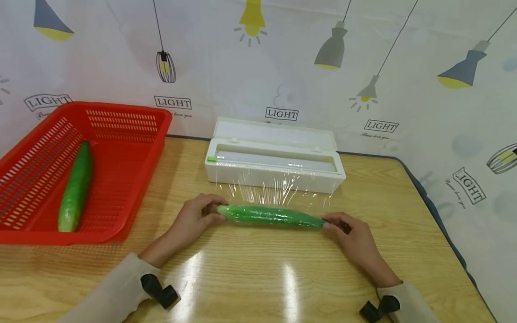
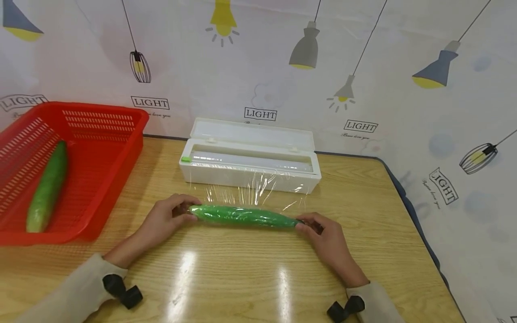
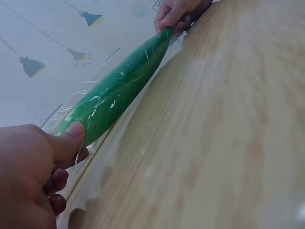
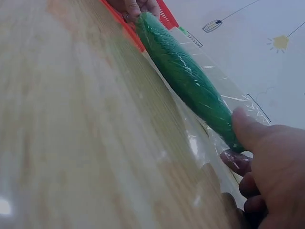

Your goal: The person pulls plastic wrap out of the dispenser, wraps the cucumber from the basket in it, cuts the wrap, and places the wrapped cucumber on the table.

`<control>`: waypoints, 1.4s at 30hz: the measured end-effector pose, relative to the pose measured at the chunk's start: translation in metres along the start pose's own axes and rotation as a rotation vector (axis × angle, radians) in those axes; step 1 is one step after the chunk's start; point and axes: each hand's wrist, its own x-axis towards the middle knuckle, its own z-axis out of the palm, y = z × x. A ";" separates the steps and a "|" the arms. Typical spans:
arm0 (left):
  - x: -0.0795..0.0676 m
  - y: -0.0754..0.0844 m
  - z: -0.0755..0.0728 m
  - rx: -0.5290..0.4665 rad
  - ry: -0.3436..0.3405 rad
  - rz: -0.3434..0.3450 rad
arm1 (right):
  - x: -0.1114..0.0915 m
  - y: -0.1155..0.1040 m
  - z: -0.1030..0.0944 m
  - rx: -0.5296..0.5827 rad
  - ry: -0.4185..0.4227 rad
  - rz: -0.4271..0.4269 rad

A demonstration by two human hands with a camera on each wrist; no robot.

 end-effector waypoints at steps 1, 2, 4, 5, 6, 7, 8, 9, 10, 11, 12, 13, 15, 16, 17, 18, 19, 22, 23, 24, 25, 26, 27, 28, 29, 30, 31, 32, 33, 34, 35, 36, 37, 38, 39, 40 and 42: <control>0.001 0.001 0.000 -0.005 0.002 -0.016 | 0.000 0.000 0.000 0.001 0.000 -0.001; 0.001 0.002 0.001 -0.009 0.001 -0.034 | 0.001 0.000 -0.001 0.002 -0.002 -0.002; 0.003 0.001 0.002 -0.020 -0.002 -0.063 | 0.002 0.001 0.000 0.001 -0.007 -0.003; 0.004 0.001 0.002 -0.027 -0.003 -0.075 | 0.003 0.000 -0.001 0.005 -0.013 0.000; 0.005 0.001 0.002 -0.030 -0.006 -0.089 | 0.004 0.000 -0.001 0.007 -0.014 0.001; 0.005 0.000 0.003 -0.029 -0.009 -0.102 | 0.006 0.000 0.000 0.017 -0.013 0.000; 0.006 -0.001 0.004 -0.025 -0.012 -0.110 | 0.007 0.001 0.000 0.021 -0.010 -0.003; 0.007 -0.002 0.004 -0.024 -0.015 -0.119 | 0.008 0.001 0.000 0.022 -0.005 -0.007; 0.007 -0.002 0.004 -0.022 -0.018 -0.129 | 0.009 0.001 0.000 0.035 -0.001 -0.006; 0.008 -0.002 0.005 -0.020 -0.020 -0.138 | 0.009 0.001 -0.001 0.043 0.004 -0.006; 0.008 -0.002 0.005 -0.017 -0.024 -0.144 | 0.010 0.001 -0.001 0.049 0.011 -0.008; 0.009 -0.002 0.005 -0.020 -0.025 -0.150 | 0.010 0.002 -0.001 0.054 0.014 -0.007; 0.010 -0.001 0.005 -0.027 -0.027 -0.160 | 0.011 0.002 -0.001 0.046 0.016 -0.001; 0.010 -0.001 0.004 -0.032 -0.028 -0.161 | 0.012 0.002 -0.001 0.045 0.015 0.002; 0.010 -0.001 0.004 -0.037 -0.027 -0.160 | 0.012 0.002 -0.001 0.035 0.014 0.002; 0.010 -0.001 0.004 -0.036 -0.025 -0.157 | 0.013 0.002 -0.001 0.028 0.012 0.006; 0.011 -0.001 0.004 -0.037 -0.021 -0.153 | 0.013 0.002 -0.001 0.024 0.010 0.009; 0.011 -0.002 0.003 -0.042 -0.017 -0.129 | 0.015 0.002 -0.001 0.010 0.007 0.007; 0.012 -0.002 0.003 -0.048 -0.017 -0.123 | 0.016 0.003 -0.001 0.007 0.006 0.006; 0.012 -0.003 0.003 -0.055 -0.016 -0.116 | 0.016 0.003 -0.001 0.007 0.005 0.006; 0.013 -0.003 0.003 -0.068 -0.019 -0.113 | 0.017 0.003 -0.001 0.006 0.005 0.005; 0.013 -0.003 0.003 -0.081 -0.023 -0.112 | 0.018 0.004 -0.001 0.004 0.005 0.004; 0.014 -0.004 0.003 -0.094 -0.026 -0.114 | 0.018 0.004 -0.001 0.004 0.003 0.004; 0.014 -0.004 0.002 -0.107 -0.030 -0.114 | 0.019 0.004 -0.001 0.004 0.000 0.006; 0.014 -0.005 0.002 -0.112 -0.031 -0.115 | 0.020 0.004 -0.001 0.006 -0.005 0.010; 0.013 -0.005 0.002 -0.112 -0.030 -0.116 | 0.020 0.005 -0.001 0.008 -0.010 0.016; 0.013 -0.006 0.001 -0.115 -0.029 -0.118 | 0.021 0.005 -0.001 0.010 -0.015 0.022; 0.013 -0.006 0.001 -0.120 -0.028 -0.118 | 0.022 0.005 -0.001 0.013 -0.020 0.028; 0.013 -0.006 0.001 -0.123 -0.027 -0.116 | 0.022 0.005 -0.001 0.017 -0.024 0.033; 0.013 -0.007 0.001 -0.130 -0.025 -0.114 | 0.023 0.005 -0.001 0.020 -0.027 0.037; 0.014 -0.007 0.001 -0.134 -0.021 -0.110 | 0.024 0.005 -0.001 0.021 -0.029 0.042; 0.014 -0.007 0.001 -0.144 -0.017 -0.102 | 0.025 0.005 -0.002 0.022 -0.030 0.046; 0.014 -0.007 0.002 -0.153 -0.013 -0.095 | 0.026 0.004 -0.002 0.021 -0.029 0.049; 0.014 -0.008 0.002 -0.160 -0.008 -0.091 | 0.026 0.004 -0.002 0.019 -0.027 0.052; 0.015 -0.008 0.003 -0.160 0.001 -0.091 | 0.027 0.003 -0.002 0.014 -0.026 0.051; 0.015 -0.008 0.003 -0.163 0.012 -0.091 | 0.027 0.003 -0.002 0.010 -0.024 0.053; 0.015 -0.008 0.004 -0.153 0.039 -0.096 | 0.028 0.003 -0.002 0.004 -0.021 0.058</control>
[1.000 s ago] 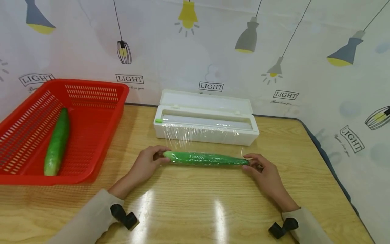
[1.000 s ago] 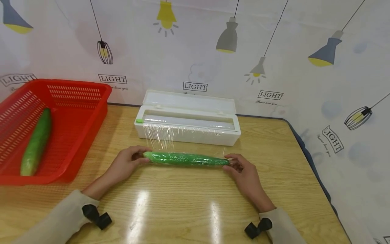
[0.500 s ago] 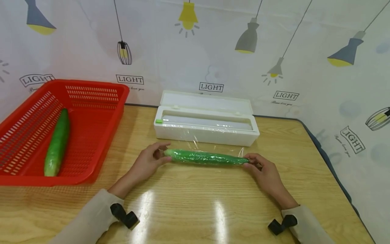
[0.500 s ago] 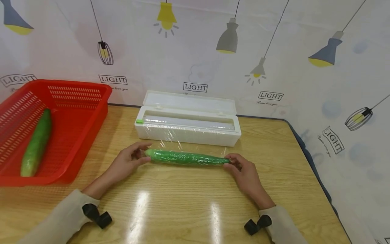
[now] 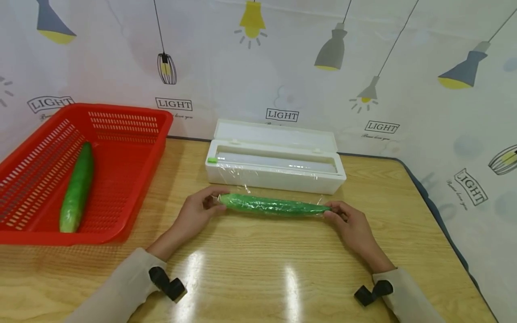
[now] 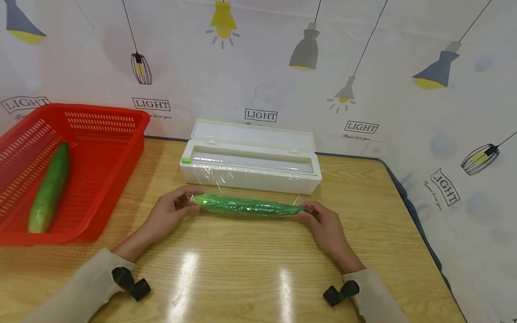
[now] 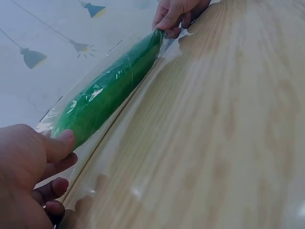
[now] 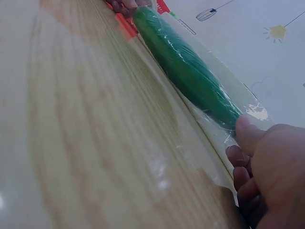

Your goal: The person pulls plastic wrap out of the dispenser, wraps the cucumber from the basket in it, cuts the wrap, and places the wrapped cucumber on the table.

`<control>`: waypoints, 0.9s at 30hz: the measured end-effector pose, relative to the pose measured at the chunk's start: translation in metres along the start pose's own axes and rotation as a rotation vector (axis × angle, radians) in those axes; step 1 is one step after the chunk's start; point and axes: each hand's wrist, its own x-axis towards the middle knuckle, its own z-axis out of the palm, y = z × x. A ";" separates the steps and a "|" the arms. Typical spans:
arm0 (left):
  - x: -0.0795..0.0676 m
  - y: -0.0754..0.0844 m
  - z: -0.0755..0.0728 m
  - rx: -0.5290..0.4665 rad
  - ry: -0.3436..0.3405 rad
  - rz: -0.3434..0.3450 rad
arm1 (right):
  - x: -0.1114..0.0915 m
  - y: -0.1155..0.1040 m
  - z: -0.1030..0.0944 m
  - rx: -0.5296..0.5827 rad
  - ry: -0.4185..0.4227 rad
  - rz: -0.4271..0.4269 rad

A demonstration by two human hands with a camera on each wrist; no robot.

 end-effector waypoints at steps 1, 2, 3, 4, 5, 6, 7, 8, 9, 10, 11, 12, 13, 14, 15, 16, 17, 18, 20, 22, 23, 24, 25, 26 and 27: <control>0.001 0.000 0.001 0.008 0.013 -0.006 | 0.000 0.000 0.000 -0.002 0.002 0.001; 0.001 0.000 0.001 0.011 0.024 -0.010 | 0.001 0.000 0.000 -0.002 0.005 0.002; 0.002 0.000 0.002 0.014 0.032 -0.010 | 0.001 0.000 0.000 -0.003 0.009 0.004; 0.002 0.000 0.002 0.013 0.038 -0.009 | 0.002 0.000 0.000 0.003 0.013 0.010; 0.003 0.000 0.003 0.014 0.043 -0.009 | 0.002 0.000 0.000 0.010 0.017 0.012; 0.003 0.000 0.004 0.014 0.044 -0.006 | 0.003 0.000 0.000 0.019 0.021 0.014; 0.004 -0.001 0.004 0.011 0.045 -0.001 | 0.003 0.000 0.000 0.028 0.026 0.018; 0.005 -0.001 0.005 0.004 0.046 0.003 | 0.004 0.000 0.000 0.034 0.032 0.020; 0.006 -0.001 0.006 0.000 0.047 0.008 | 0.004 0.001 0.000 0.042 0.036 0.021; 0.007 -0.002 0.006 -0.004 0.049 0.011 | 0.005 0.000 0.000 0.050 0.041 0.022; 0.008 -0.002 0.007 -0.005 0.051 0.012 | 0.005 0.000 0.000 0.053 0.045 0.020; 0.008 -0.002 0.008 -0.007 0.052 0.012 | 0.005 0.000 0.000 0.051 0.048 0.019; 0.009 -0.002 0.008 -0.009 0.052 0.010 | 0.005 0.000 0.000 0.044 0.051 0.017; 0.009 -0.002 0.008 -0.009 0.053 0.003 | 0.005 -0.001 -0.001 0.040 0.053 0.015; 0.010 -0.002 0.008 -0.006 0.053 -0.004 | 0.005 -0.001 -0.001 0.040 0.054 0.016; 0.010 -0.002 0.008 -0.003 0.051 -0.012 | 0.004 -0.003 -0.001 0.037 0.055 0.013; 0.011 -0.001 0.008 -0.002 0.049 -0.020 | 0.004 -0.005 -0.002 0.037 0.055 0.011; 0.011 -0.001 0.008 -0.001 0.047 -0.026 | 0.003 -0.010 -0.002 0.038 0.054 0.002; 0.012 -0.001 0.008 0.000 0.045 -0.034 | 0.002 -0.019 -0.004 0.049 0.052 -0.010; 0.012 -0.002 0.007 0.002 0.045 -0.033 | 0.001 -0.028 -0.005 0.064 0.048 -0.022; 0.012 -0.003 0.007 0.010 0.052 -0.026 | 0.000 -0.032 -0.005 0.067 0.047 -0.026; 0.012 -0.003 0.007 0.013 0.053 -0.026 | 0.000 -0.036 -0.006 0.070 0.046 -0.030; 0.012 -0.003 0.007 0.009 0.053 -0.032 | 0.000 -0.036 -0.006 0.081 0.045 -0.031; 0.012 -0.002 0.006 0.008 0.052 -0.040 | 0.000 -0.037 -0.006 0.095 0.047 -0.033; 0.012 -0.002 0.006 0.009 0.052 -0.048 | 0.001 -0.036 -0.005 0.111 0.049 -0.037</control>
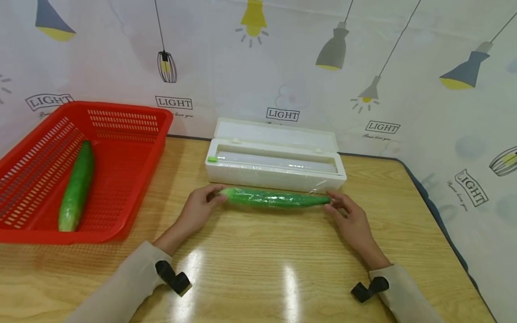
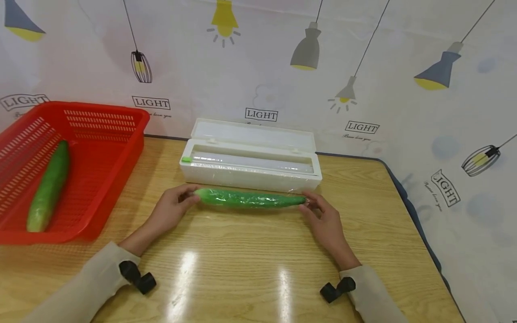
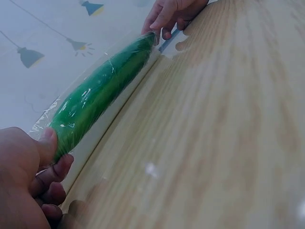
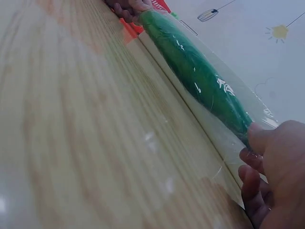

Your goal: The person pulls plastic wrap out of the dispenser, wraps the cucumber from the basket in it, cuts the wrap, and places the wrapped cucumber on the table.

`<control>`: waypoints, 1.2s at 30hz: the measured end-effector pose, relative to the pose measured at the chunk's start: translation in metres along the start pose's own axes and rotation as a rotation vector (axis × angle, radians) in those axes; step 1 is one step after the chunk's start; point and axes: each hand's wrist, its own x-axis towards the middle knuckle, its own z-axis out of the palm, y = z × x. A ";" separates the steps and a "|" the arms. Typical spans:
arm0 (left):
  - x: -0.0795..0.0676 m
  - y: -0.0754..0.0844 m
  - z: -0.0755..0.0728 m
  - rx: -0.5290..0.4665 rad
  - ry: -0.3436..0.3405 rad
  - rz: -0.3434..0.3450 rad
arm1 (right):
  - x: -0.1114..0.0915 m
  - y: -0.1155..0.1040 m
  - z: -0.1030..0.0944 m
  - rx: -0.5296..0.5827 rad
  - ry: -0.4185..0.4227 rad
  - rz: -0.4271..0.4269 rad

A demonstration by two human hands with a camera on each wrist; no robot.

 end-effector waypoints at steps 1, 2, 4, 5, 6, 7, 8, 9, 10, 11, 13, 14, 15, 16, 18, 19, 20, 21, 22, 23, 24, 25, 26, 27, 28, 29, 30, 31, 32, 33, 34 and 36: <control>0.000 0.000 0.000 0.002 0.001 -0.006 | 0.001 0.001 0.000 0.009 0.004 -0.006; 0.001 0.001 -0.001 0.001 0.001 -0.017 | 0.002 0.006 0.001 0.022 0.009 -0.011; 0.001 0.002 -0.002 -0.005 -0.004 -0.038 | 0.005 0.017 0.002 0.043 0.020 -0.017; 0.002 0.002 -0.002 -0.001 -0.002 -0.041 | 0.006 0.021 0.003 0.045 0.027 -0.013; 0.002 0.002 -0.002 -0.001 -0.001 -0.041 | 0.007 0.027 0.004 0.039 0.031 -0.009; 0.002 0.003 -0.002 -0.003 0.000 -0.041 | 0.009 0.031 0.004 0.030 0.034 -0.005; 0.002 0.003 -0.002 -0.007 0.000 -0.042 | 0.010 0.036 0.005 0.033 0.036 0.004; 0.002 0.004 -0.002 -0.010 -0.001 -0.041 | 0.010 0.037 0.005 0.029 0.036 0.012; 0.002 0.004 -0.002 -0.017 -0.001 -0.039 | 0.011 0.038 0.005 0.024 0.034 0.021; 0.002 0.004 -0.003 -0.025 -0.002 -0.036 | 0.011 0.038 0.004 0.028 0.029 0.029; 0.001 0.004 -0.003 -0.041 0.001 -0.034 | 0.012 0.038 0.004 0.028 0.015 0.039; 0.001 0.004 -0.003 -0.049 0.003 -0.034 | 0.012 0.038 0.004 0.027 0.009 0.045; 0.001 0.004 -0.003 -0.057 0.004 -0.034 | 0.012 0.038 0.004 0.020 0.001 0.049; 0.001 0.003 -0.003 -0.064 0.006 -0.035 | 0.013 0.039 0.004 0.014 -0.005 0.052; 0.001 0.004 -0.003 -0.067 0.009 -0.038 | 0.013 0.039 0.004 -0.002 -0.015 0.053; 0.001 0.004 -0.003 -0.064 0.008 -0.037 | 0.013 0.039 0.004 -0.008 -0.018 0.053; 0.001 0.004 -0.003 -0.061 0.007 -0.036 | 0.014 0.040 0.004 -0.014 -0.020 0.053; 0.002 0.004 -0.003 -0.054 0.007 -0.036 | 0.014 0.040 0.005 -0.020 -0.021 0.053; 0.002 0.003 -0.003 -0.047 0.010 -0.035 | 0.014 0.040 0.005 -0.026 -0.021 0.052; 0.002 0.003 -0.003 -0.039 0.012 -0.036 | 0.014 0.040 0.005 -0.031 -0.022 0.053; 0.002 0.003 -0.003 -0.035 0.018 -0.040 | 0.014 0.040 0.005 -0.036 -0.021 0.054; 0.002 0.003 -0.003 -0.035 0.023 -0.046 | 0.014 0.040 0.005 -0.036 -0.020 0.059; 0.003 0.003 -0.003 -0.036 0.030 -0.053 | 0.014 0.040 0.005 -0.038 -0.019 0.062; 0.003 0.002 -0.003 -0.038 0.037 -0.061 | 0.015 0.040 0.005 -0.038 -0.019 0.068; 0.003 0.002 -0.003 -0.045 0.043 -0.069 | 0.015 0.040 0.005 -0.038 -0.017 0.075; 0.004 0.002 -0.003 -0.054 0.047 -0.074 | 0.015 0.040 0.005 -0.031 -0.016 0.083; 0.004 0.002 -0.004 -0.067 0.052 -0.081 | 0.015 0.039 0.005 -0.027 -0.014 0.090; 0.004 0.002 -0.004 -0.077 0.055 -0.083 | 0.016 0.039 0.005 -0.022 -0.014 0.098; 0.004 0.002 -0.004 -0.086 0.062 -0.085 | 0.016 0.039 0.005 -0.012 -0.014 0.107; 0.005 0.001 -0.004 -0.094 0.068 -0.087 | 0.016 0.039 0.005 -0.004 -0.013 0.116; 0.005 0.001 -0.004 -0.102 0.078 -0.086 | 0.017 0.039 0.005 0.003 -0.013 0.123; 0.006 0.001 -0.005 -0.121 0.097 -0.088 | 0.018 0.038 0.005 0.016 -0.013 0.133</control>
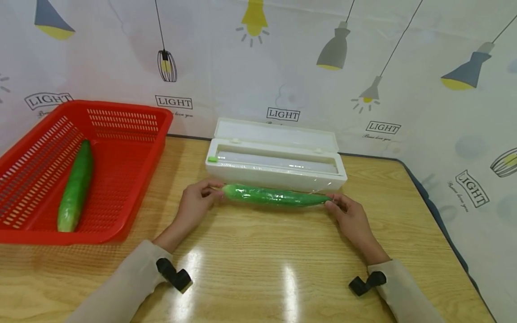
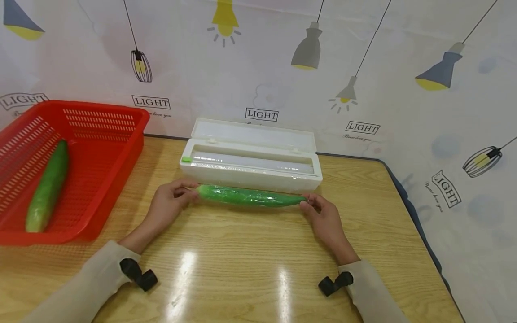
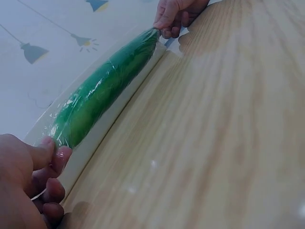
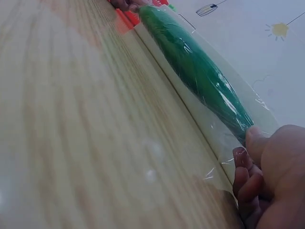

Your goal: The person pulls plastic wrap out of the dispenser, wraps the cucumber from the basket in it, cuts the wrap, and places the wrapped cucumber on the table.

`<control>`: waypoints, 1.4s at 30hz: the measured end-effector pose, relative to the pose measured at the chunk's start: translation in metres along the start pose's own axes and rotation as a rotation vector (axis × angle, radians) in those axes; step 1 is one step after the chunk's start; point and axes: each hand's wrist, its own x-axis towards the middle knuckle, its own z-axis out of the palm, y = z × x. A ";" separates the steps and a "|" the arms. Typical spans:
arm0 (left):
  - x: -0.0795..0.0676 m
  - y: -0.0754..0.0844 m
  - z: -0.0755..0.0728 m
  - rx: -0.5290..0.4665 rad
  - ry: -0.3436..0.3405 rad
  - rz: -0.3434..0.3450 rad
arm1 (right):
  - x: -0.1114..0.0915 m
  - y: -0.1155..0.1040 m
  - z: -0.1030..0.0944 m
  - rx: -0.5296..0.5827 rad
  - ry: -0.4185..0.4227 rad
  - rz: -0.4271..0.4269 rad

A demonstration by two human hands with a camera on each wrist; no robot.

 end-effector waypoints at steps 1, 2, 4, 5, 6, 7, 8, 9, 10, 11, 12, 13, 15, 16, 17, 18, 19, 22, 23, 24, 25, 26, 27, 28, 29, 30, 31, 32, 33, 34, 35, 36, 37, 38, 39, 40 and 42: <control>0.000 0.000 0.000 -0.005 0.009 -0.002 | 0.001 0.000 0.000 0.004 -0.002 0.006; 0.001 0.000 -0.001 -0.011 0.016 -0.005 | 0.001 0.000 0.000 0.008 -0.002 0.009; 0.001 0.000 -0.001 -0.016 0.024 -0.008 | 0.002 0.000 0.001 0.007 -0.001 0.015; 0.002 0.000 -0.001 -0.017 0.022 -0.009 | 0.002 -0.001 0.001 0.007 0.001 0.019; 0.002 0.000 -0.001 -0.015 0.019 -0.009 | 0.002 -0.001 0.001 0.002 0.001 0.022; 0.002 0.001 -0.001 -0.009 0.016 -0.011 | 0.002 -0.002 0.001 0.001 0.001 0.027; 0.002 0.001 -0.001 -0.007 0.014 -0.015 | 0.002 -0.002 0.001 -0.003 0.002 0.031; 0.003 0.001 -0.001 -0.004 0.012 -0.020 | 0.002 -0.002 0.002 -0.008 0.004 0.037; 0.003 0.002 -0.001 0.000 0.012 -0.026 | 0.003 -0.002 0.002 -0.012 0.005 0.042; 0.003 0.002 -0.001 0.003 0.012 -0.032 | 0.003 -0.003 0.002 -0.012 0.006 0.046; 0.004 0.002 0.000 0.009 0.014 -0.040 | 0.003 -0.003 0.002 -0.016 0.007 0.050; 0.004 0.002 0.000 0.009 0.015 -0.051 | 0.004 -0.003 0.003 -0.020 0.010 0.052; 0.005 0.001 0.000 0.015 0.014 -0.066 | 0.004 -0.004 0.004 -0.026 0.018 0.051; 0.006 0.001 -0.001 0.017 0.011 -0.074 | 0.005 -0.005 0.004 -0.027 0.022 0.050; 0.007 0.001 -0.001 0.016 0.006 -0.081 | 0.005 -0.005 0.004 -0.033 0.027 0.048; 0.007 0.001 -0.001 0.014 -0.001 -0.089 | 0.005 -0.005 0.005 -0.041 0.033 0.046; 0.008 0.001 -0.002 0.015 -0.010 -0.098 | 0.005 -0.005 0.005 -0.045 0.039 0.045; 0.011 0.002 -0.004 0.026 -0.037 -0.115 | 0.006 -0.005 0.006 -0.052 0.053 0.042; 0.012 0.003 -0.004 0.032 -0.045 -0.121 | 0.006 -0.005 0.006 -0.052 0.056 0.042; 0.013 0.003 -0.004 0.040 -0.051 -0.127 | 0.006 -0.005 0.006 -0.053 0.060 0.041; 0.013 0.004 -0.005 0.049 -0.053 -0.130 | 0.006 -0.005 0.007 -0.050 0.063 0.040; 0.014 0.005 -0.005 0.052 -0.051 -0.134 | 0.005 -0.005 0.007 -0.048 0.064 0.040; 0.014 0.005 -0.005 0.057 -0.046 -0.141 | 0.005 -0.005 0.007 -0.044 0.065 0.039; 0.015 0.006 -0.005 0.061 -0.040 -0.145 | 0.005 -0.005 0.008 -0.041 0.068 0.042; 0.015 0.006 -0.005 0.062 -0.032 -0.149 | 0.005 -0.006 0.008 -0.041 0.070 0.043; 0.016 0.006 -0.004 0.063 -0.023 -0.152 | 0.005 -0.006 0.009 -0.038 0.074 0.046; 0.016 0.006 -0.004 0.059 -0.011 -0.156 | 0.005 -0.006 0.009 -0.035 0.075 0.048; 0.016 0.006 -0.003 0.056 -0.001 -0.164 | 0.005 -0.007 0.010 -0.034 0.079 0.052; 0.016 0.006 -0.002 0.053 0.010 -0.170 | 0.005 -0.008 0.010 -0.031 0.085 0.052; 0.016 0.006 -0.002 0.052 0.022 -0.176 | 0.005 -0.008 0.010 -0.027 0.090 0.056; 0.016 0.006 -0.001 0.049 0.033 -0.181 | 0.005 -0.008 0.011 -0.024 0.095 0.056; 0.016 0.006 0.000 0.053 0.046 -0.184 | 0.005 -0.008 0.011 -0.019 0.101 0.059; 0.016 0.007 0.001 0.060 0.061 -0.186 | 0.005 -0.008 0.011 -0.019 0.105 0.061; 0.015 0.007 0.002 0.076 0.078 -0.186 | 0.005 -0.008 0.012 -0.014 0.109 0.067; 0.015 0.007 0.003 0.092 0.096 -0.184 | 0.005 -0.007 0.012 -0.011 0.111 0.072; 0.014 0.008 0.004 0.107 0.110 -0.182 | 0.006 -0.007 0.013 -0.012 0.113 0.078; 0.013 0.007 0.005 0.146 0.130 -0.171 | 0.006 -0.005 0.014 -0.012 0.116 0.085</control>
